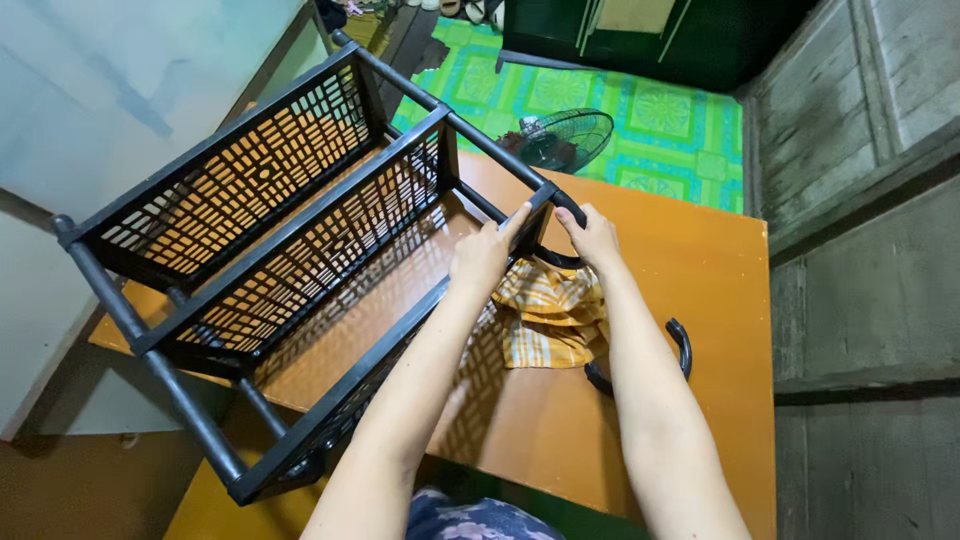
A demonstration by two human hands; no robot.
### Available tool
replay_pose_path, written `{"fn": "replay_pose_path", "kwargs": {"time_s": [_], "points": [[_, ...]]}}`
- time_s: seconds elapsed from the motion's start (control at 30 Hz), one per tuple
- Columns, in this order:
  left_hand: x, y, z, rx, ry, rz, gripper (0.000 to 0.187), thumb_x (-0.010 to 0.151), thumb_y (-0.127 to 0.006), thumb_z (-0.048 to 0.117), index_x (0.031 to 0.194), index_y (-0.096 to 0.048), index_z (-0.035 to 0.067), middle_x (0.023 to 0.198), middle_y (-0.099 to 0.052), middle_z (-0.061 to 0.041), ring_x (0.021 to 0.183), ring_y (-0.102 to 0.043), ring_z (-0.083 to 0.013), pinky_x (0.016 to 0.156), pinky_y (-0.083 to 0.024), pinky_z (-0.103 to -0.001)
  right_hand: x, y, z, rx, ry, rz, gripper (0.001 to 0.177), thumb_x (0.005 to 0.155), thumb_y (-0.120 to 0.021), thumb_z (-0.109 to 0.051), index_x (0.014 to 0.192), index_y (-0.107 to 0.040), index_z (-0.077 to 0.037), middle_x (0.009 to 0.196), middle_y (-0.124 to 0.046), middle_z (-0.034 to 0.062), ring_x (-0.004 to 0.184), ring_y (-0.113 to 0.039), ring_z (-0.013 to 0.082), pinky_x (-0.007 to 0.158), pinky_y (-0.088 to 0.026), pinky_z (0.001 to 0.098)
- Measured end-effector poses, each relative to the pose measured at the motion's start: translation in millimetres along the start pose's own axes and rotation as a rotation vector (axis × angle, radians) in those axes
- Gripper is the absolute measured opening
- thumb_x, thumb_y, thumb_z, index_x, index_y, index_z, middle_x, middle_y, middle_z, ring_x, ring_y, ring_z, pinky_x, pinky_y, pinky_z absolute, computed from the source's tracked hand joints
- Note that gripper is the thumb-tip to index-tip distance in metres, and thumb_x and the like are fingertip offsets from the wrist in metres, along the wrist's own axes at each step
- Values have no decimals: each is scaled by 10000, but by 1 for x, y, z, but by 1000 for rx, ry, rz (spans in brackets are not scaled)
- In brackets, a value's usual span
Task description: The person disassembles a black plastic three-tier storage rack on a wooden table. They remove curved and straight support rods one by one, then detach the plastic shelves and lay them flat on the table.
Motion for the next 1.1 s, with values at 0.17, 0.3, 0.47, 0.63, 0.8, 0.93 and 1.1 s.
{"fn": "replay_pose_path", "kwargs": {"time_s": [0.17,0.3,0.47,0.63,0.8,0.93,1.1], "points": [[-1,1,3,-31,15,-5,785,956,-537,103,1582,-256,483,933,-665,-152,670,-728,-327,571,-598,-466,-9,-15,3,-144,106,173,556,973,-630,-625,939,-656,-71,751,-687,178,780,-689,406,686,-501,494],[-4,4,0,-66,-17,21,773,956,-538,100,1573,-269,481,957,-671,-159,676,-728,-341,576,-595,-475,-14,-12,7,-73,117,162,545,968,-635,-609,920,-641,-66,719,-668,179,731,-690,388,649,-499,476],[-11,11,1,-94,-58,-26,792,947,-518,64,1579,-276,476,989,-675,-184,681,-728,-364,587,-594,-486,-20,1,11,-10,74,62,554,952,-659,-587,843,-614,-46,658,-635,163,650,-681,347,610,-490,444],[-18,21,4,-125,-86,-48,778,961,-513,75,1580,-293,491,925,-674,-187,698,-724,-366,609,-585,-498,-37,4,7,34,-6,53,543,940,-641,-592,823,-605,-64,618,-645,139,640,-718,319,617,-511,425],[-32,30,-1,-165,-152,-67,734,970,-566,161,1570,-298,487,886,-682,-167,663,-705,-358,581,-565,-498,-68,8,-4,-58,75,179,541,968,-641,-592,839,-625,-67,666,-660,156,696,-698,373,636,-511,468],[-43,37,5,17,-164,-121,744,966,-643,245,1589,-303,465,819,-684,-112,638,-685,-321,633,-523,-507,-96,16,-16,-56,36,190,499,937,-648,-584,861,-665,-91,668,-670,165,688,-701,389,627,-512,482],[-54,39,28,-5,-313,375,904,706,-735,320,1537,-379,310,884,-629,-57,803,-688,-272,657,-508,-428,-137,10,-32,-122,10,242,466,956,-662,-551,908,-684,-87,717,-687,196,719,-694,417,638,-518,511]]}}
Point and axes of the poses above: each hand's wrist, its own x-axis towards the middle knuckle, its own y-axis out of the back of the hand, z = x × y, the point moved 1 cm from there along x, towards the middle knuckle
